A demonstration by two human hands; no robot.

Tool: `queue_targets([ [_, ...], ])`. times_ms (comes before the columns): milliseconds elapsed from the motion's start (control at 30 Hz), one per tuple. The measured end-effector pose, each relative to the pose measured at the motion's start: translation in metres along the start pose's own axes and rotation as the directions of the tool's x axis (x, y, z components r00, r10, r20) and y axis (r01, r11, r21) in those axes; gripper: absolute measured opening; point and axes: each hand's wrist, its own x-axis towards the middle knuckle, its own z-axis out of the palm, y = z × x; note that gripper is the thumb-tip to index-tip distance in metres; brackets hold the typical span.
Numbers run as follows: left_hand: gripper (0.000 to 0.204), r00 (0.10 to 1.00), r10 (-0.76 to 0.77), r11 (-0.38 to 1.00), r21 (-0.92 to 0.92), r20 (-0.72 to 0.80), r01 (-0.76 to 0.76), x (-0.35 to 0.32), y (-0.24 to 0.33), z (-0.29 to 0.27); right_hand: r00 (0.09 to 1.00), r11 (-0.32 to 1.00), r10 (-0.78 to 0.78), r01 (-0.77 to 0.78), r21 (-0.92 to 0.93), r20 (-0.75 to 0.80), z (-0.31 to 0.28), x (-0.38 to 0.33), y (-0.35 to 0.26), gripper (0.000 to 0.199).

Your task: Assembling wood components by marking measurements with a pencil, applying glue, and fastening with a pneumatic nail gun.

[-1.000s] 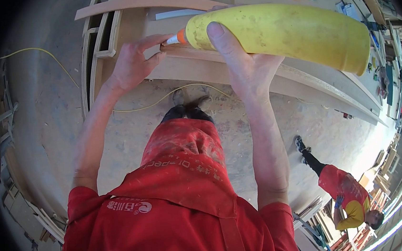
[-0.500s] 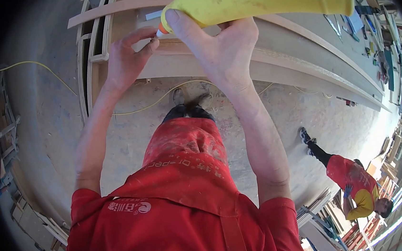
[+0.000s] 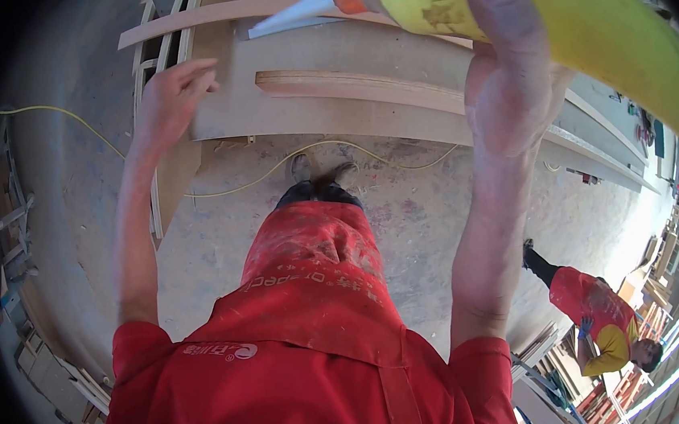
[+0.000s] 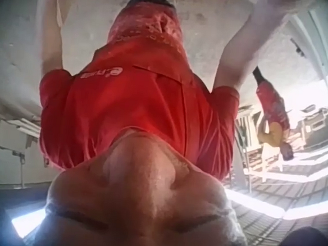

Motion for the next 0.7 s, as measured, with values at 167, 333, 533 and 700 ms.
queue_targets([
  [167,0.051,0.974,0.143,0.989,0.067,-0.176,-0.134,-0.01,-0.015,0.006,0.991,0.988,0.132,-0.131,-0.082,0.0,0.041,-0.022,0.014,0.033],
  [333,0.062,0.905,0.405,0.914,0.089,-0.129,-0.396,0.007,0.01,0.033,0.993,0.976,0.118,-0.117,-0.186,-0.004,0.04,-0.037,0.052,0.037],
  [533,0.06,0.896,0.444,0.892,0.106,-0.031,-0.439,0.002,0.011,0.035,0.994,0.951,0.112,-0.106,-0.292,0.003,0.043,-0.041,0.052,0.04],
  [700,0.04,0.969,0.03,0.952,-0.289,-0.247,-0.103,-0.032,-0.04,0.059,0.995,0.984,0.096,-0.101,-0.149,-0.04,0.037,-0.037,0.039,0.038],
])
